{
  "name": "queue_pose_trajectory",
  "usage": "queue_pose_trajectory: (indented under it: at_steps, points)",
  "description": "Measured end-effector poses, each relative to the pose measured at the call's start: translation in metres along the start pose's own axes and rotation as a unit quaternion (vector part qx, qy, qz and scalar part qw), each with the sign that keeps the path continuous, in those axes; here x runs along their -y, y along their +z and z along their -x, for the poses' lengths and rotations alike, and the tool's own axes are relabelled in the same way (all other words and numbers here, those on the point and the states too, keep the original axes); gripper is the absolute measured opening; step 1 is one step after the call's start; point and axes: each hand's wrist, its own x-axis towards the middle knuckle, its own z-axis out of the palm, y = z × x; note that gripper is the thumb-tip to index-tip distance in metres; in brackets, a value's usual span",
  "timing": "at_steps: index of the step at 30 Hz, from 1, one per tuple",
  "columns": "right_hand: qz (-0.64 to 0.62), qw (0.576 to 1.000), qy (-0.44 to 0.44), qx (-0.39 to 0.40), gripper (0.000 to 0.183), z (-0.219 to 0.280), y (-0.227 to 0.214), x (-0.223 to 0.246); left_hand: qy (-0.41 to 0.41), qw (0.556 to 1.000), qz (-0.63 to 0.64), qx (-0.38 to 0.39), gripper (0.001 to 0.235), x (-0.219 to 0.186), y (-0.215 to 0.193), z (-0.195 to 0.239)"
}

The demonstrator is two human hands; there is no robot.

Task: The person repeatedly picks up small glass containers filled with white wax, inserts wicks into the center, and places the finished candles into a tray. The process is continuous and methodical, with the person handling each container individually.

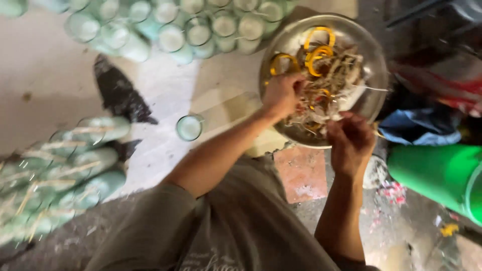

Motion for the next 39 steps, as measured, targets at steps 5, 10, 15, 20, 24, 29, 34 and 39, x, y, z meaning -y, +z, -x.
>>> queue_pose_trajectory:
  at_steps: [5,10,15,20,24,29,34,39]
  points:
    - [-0.001,1.000,-0.010,-0.001,0.017,0.025,-0.003,-0.014,-0.077,0.973,0.158,0.150,0.028,-0.054,-0.030,0.003]
    - [0.091,0.989,-0.028,0.113,0.005,0.029,0.036,0.007,-0.137,0.880,0.450,0.060,0.023,-0.042,-0.063,0.039]
    - [0.274,0.926,-0.132,0.222,0.015,0.039,0.125,0.031,-0.127,0.911,0.384,-0.082,0.014,0.016,-0.112,0.064]
    - [0.300,0.859,-0.293,0.294,0.014,0.048,0.205,0.029,-0.073,0.941,0.291,-0.157,0.018,0.012,-0.208,0.094]
    - [0.357,0.813,-0.339,0.313,0.013,0.040,0.221,0.004,-0.038,0.978,0.144,-0.143,0.046,0.010,-0.247,0.122]
    - [0.304,0.846,-0.288,0.330,0.012,0.026,0.207,0.007,0.030,0.979,-0.195,-0.053,0.026,0.043,-0.231,0.146]
    - [0.330,0.833,-0.293,0.333,0.011,0.039,0.201,-0.011,0.061,0.970,-0.215,-0.090,0.007,0.053,-0.233,0.153]
    - [0.337,0.795,-0.343,0.369,0.017,0.068,0.215,-0.030,-0.020,0.985,-0.091,-0.148,0.009,0.046,-0.264,0.176]
